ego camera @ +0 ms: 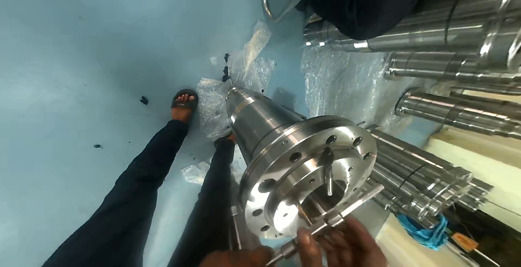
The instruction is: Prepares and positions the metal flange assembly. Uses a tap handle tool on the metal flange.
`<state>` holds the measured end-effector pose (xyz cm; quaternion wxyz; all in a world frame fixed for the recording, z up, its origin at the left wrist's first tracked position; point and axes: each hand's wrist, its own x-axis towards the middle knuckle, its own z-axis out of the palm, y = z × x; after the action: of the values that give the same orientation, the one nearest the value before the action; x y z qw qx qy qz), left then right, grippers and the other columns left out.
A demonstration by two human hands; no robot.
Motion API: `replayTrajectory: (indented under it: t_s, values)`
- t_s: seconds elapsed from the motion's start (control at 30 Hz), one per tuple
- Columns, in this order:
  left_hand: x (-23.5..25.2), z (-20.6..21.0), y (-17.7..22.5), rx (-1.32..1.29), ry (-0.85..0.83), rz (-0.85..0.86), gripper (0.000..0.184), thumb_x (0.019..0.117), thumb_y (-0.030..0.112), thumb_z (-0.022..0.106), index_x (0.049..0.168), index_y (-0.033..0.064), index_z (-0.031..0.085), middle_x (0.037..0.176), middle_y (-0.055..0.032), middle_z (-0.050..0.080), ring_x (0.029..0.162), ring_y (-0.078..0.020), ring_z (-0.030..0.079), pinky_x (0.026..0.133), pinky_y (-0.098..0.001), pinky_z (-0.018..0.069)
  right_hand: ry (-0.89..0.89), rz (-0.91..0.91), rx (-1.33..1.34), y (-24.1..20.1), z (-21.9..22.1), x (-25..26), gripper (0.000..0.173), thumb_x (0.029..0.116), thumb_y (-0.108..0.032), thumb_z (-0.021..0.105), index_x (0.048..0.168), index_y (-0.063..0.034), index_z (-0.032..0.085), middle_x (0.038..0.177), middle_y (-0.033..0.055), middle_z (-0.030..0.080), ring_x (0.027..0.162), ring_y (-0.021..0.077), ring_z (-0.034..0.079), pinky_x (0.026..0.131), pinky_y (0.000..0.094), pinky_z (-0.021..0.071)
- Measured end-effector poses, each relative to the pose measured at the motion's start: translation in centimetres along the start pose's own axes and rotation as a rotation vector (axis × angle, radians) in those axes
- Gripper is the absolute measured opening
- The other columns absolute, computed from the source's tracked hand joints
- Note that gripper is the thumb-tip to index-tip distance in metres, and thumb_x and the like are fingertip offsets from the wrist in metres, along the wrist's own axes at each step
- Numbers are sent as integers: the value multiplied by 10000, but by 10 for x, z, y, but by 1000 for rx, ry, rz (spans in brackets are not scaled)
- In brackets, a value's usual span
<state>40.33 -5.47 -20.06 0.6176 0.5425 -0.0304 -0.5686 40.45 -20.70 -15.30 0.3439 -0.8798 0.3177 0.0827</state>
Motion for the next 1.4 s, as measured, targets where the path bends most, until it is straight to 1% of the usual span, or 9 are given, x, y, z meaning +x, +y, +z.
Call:
replayTrajectory:
  t_s: [0.03, 0.1, 0.13, 0.2, 0.4, 0.6, 0.9, 1.23, 1.4]
  values:
    - [-1, -3, 1, 27, 3, 11, 375, 1106, 246, 441, 1248, -28, 652, 906, -202, 724, 806, -379, 720, 734, -576, 567, 2, -110, -143, 4, -8, 1, 706, 885, -169, 761, 1341, 215, 381, 1171, 163, 555, 975, 58, 611, 857, 207, 550]
    - [-1, -9, 5, 70, -2, 28, 359, 1099, 224, 456, 1239, -39, 656, 896, -217, 722, 803, -397, 720, 730, -586, 565, -77, -309, -394, 4, -23, 6, 481, 943, -249, 724, 1223, 122, 599, 1218, 244, 589, 1118, 150, 578, 973, 243, 483]
    - [-1, -12, 8, 90, -12, 28, 356, 1099, 223, 457, 1235, -38, 658, 890, -220, 719, 801, -402, 718, 728, -589, 562, -152, -386, -485, 2, -29, 9, 319, 966, -216, 672, 1157, 38, 701, 1196, 249, 624, 1129, 220, 567, 1006, 312, 436]
    - [-2, -18, 10, 119, -25, 35, 357, 1099, 227, 456, 1224, -31, 667, 884, -222, 714, 806, -406, 715, 717, -587, 556, -291, -474, -633, -3, -36, 14, 243, 954, -125, 604, 1117, -78, 779, 1172, 238, 671, 1100, 288, 593, 995, 362, 447]
    - [-3, -37, 12, 50, 33, 70, 334, 1093, 238, 486, 1199, -9, 683, 878, -181, 725, 761, -341, 712, 701, -538, 564, -380, -539, -675, 2, -42, 30, 207, 938, -184, 718, 1106, -87, 790, 1079, 150, 701, 1063, 248, 580, 993, 307, 416]
    - [-7, -53, 15, -115, 258, 134, 274, 1062, 255, 575, 1143, 28, 705, 876, -100, 740, 689, -157, 689, 632, -325, 576, -375, -556, -628, 6, -38, 31, 325, 983, -270, 681, 1166, -6, 734, 1113, 161, 708, 1073, 248, 596, 1015, 318, 415]
    - [-7, -50, 11, -165, 301, 183, 272, 1063, 239, 575, 1134, 10, 702, 884, -95, 747, 733, -121, 699, 671, -278, 574, -369, -565, -583, 10, -36, 26, 285, 1006, -209, 638, 1209, -22, 706, 1160, 159, 693, 1121, 232, 589, 1047, 286, 409]
    - [-10, -41, 8, -146, 296, 144, 269, 1058, 250, 584, 1082, 15, 714, 871, -107, 749, 732, -167, 706, 669, -346, 572, -296, -625, -597, 16, -29, 26, 256, 1006, -72, 538, 1193, -91, 712, 1199, 148, 659, 1210, 227, 568, 1104, 310, 389]
    - [-13, -38, 4, -137, 309, 135, 263, 1054, 239, 590, 1103, 11, 712, 876, -112, 741, 723, -167, 698, 660, -342, 572, -322, -567, -580, 9, -30, 25, 202, 994, -83, 610, 1140, -56, 748, 1161, 164, 703, 1185, 237, 609, 1085, 323, 422]
